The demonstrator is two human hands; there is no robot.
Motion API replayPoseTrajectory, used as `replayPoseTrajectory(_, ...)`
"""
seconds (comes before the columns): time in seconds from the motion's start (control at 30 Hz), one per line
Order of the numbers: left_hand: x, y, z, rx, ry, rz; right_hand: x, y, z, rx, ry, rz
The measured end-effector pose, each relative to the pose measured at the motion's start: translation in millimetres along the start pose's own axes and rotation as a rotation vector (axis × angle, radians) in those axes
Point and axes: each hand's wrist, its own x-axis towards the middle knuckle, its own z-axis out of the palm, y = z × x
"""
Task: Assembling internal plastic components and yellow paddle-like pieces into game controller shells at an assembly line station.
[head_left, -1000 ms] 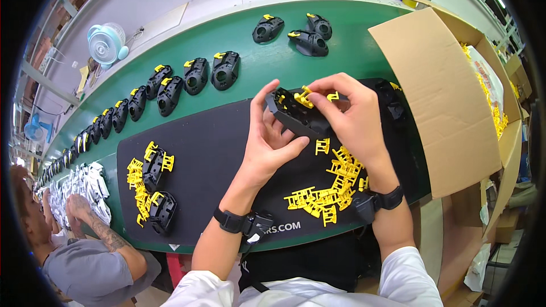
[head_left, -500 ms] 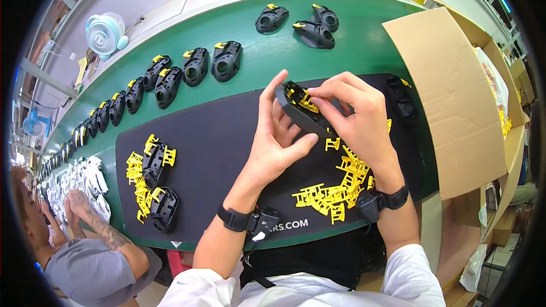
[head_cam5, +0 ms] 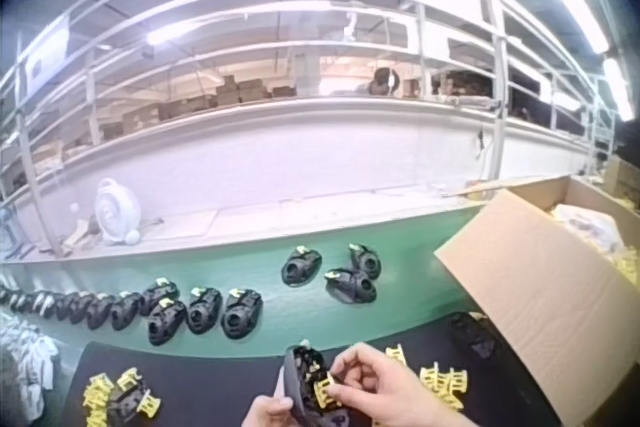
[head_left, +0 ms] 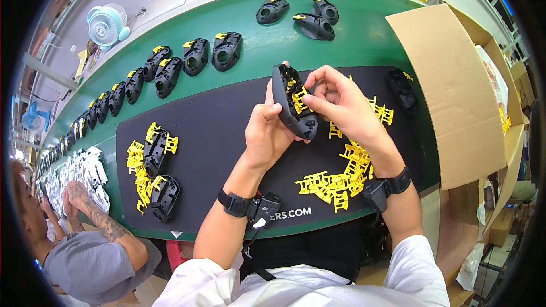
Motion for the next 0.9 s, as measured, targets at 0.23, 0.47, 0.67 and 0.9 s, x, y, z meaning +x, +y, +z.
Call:
replayPoseTrajectory(0.23, 2, 6, -4, -0.403, 0.027, -0.166, -4, -17, -6, -0.657, -0.048, -0.706)
replayPoseTrajectory(0.47, 1, 15, -1, -0.518, 0.036, -0.328, -13, -19, 7, -0.654, -0.048, -0.596)
replayPoseTrajectory(0.67, 12, 23, -7, -0.389, 0.042, -0.361, -14, -18, -2, -0.676, -0.108, -0.495)
replayPoseTrajectory(0.9, 95, 59, -37, 1.772, 0.424, 0.011, -40, -39, -54, -0.951, -0.305, -0.189)
